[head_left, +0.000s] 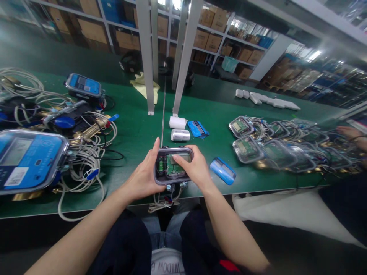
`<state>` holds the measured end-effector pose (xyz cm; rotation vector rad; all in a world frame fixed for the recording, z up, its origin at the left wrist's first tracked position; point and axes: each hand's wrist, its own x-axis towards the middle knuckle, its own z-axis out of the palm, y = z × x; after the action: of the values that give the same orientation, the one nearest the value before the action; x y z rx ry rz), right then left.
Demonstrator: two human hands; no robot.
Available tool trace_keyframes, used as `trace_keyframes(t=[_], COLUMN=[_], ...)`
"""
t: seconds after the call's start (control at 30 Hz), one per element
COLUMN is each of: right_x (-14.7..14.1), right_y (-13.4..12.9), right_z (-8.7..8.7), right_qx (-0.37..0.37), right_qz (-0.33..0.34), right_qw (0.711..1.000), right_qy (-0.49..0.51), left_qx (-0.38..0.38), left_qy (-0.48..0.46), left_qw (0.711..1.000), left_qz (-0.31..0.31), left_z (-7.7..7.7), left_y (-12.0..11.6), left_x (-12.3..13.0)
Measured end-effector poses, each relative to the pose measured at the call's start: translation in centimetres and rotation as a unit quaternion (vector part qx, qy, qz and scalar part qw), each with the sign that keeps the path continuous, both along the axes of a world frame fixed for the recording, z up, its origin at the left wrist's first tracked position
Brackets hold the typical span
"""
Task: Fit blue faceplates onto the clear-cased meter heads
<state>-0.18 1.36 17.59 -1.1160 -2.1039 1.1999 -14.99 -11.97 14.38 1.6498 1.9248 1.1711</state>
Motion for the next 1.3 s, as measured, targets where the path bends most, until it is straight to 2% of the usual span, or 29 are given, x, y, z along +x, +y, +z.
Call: trace_keyframes(t=[0.1, 0.13, 0.2, 0.33, 0.4, 0.53, 0.6, 0.7, 0.8, 0.9, 0.97, 1.03, 1.13, 1.2, 1.3], right_x=[0.9, 1.1, 1.1, 0.0, -0.5, -1.2, -2.1, -3.9, -4.9, -4.0, -2.8, -1.6, -0.2, 0.6, 1.7], right_y=[1.1, 1.3, 1.1, -0.2, -0.4, -0.2, -0.8, -2.2, -2.0, 0.0, 1.5, 2.9, 4.2, 4.4, 4.1], right_z=[0.2, 0.2, 0.2, -0.1, -0.1, 0.5, 0.9, 1.3, 1.2, 1.2, 1.2, 1.0, 0.3, -0.1, -0.1], right_qx=[-0.050, -0.063, -0.068, -0.030, 0.014, 0.124, 0.213, 0.363, 0.410, 0.418, 0.401, 0.355, 0.215, 0.089, -0.071], right_qz=[0.111, 0.128, 0.114, 0.002, -0.028, -0.015, -0.011, 0.041, 0.061, 0.029, 0.013, -0.009, -0.022, 0.009, 0.120], right_qw=[0.992, 0.988, 0.990, 1.000, 0.999, 0.984, 0.965, 0.920, 0.894, 0.888, 0.896, 0.917, 0.968, 0.994, 0.990], right_qy=[0.041, 0.052, 0.054, 0.000, -0.030, -0.124, -0.149, -0.144, -0.171, -0.187, -0.189, -0.184, -0.127, -0.060, 0.018], left_qx=[0.003, 0.005, 0.005, 0.003, 0.004, 0.007, 0.006, 0.001, -0.001, 0.010, 0.022, 0.025, 0.009, 0.005, 0.003], left_qy=[0.000, 0.001, 0.003, 0.004, 0.005, 0.014, 0.020, 0.042, 0.057, 0.064, 0.075, 0.080, 0.064, 0.050, 0.034], left_qw=[1.000, 1.000, 1.000, 1.000, 1.000, 1.000, 1.000, 0.999, 0.997, 0.997, 0.997, 0.997, 0.998, 0.999, 0.999], left_qz=[-0.007, -0.006, -0.004, -0.001, 0.002, 0.003, -0.001, 0.025, 0.058, 0.042, 0.017, 0.000, 0.009, 0.015, 0.011], left_z=[0.1, 0.2, 0.3, 0.3, 0.2, 0.0, -0.2, -0.8, -1.4, -1.3, -0.9, -0.4, -0.2, -0.3, -0.7], left_y=[0.0, 0.0, 0.0, 0.0, 0.0, 0.1, 0.1, -0.1, -0.2, 0.0, 0.2, 0.3, 0.3, 0.2, 0.1], left_x=[0.0, 0.0, 0.1, 0.3, 0.2, -0.1, 0.1, 0.7, 1.1, 1.1, 1.2, 1.2, 1.0, 0.9, 0.8])
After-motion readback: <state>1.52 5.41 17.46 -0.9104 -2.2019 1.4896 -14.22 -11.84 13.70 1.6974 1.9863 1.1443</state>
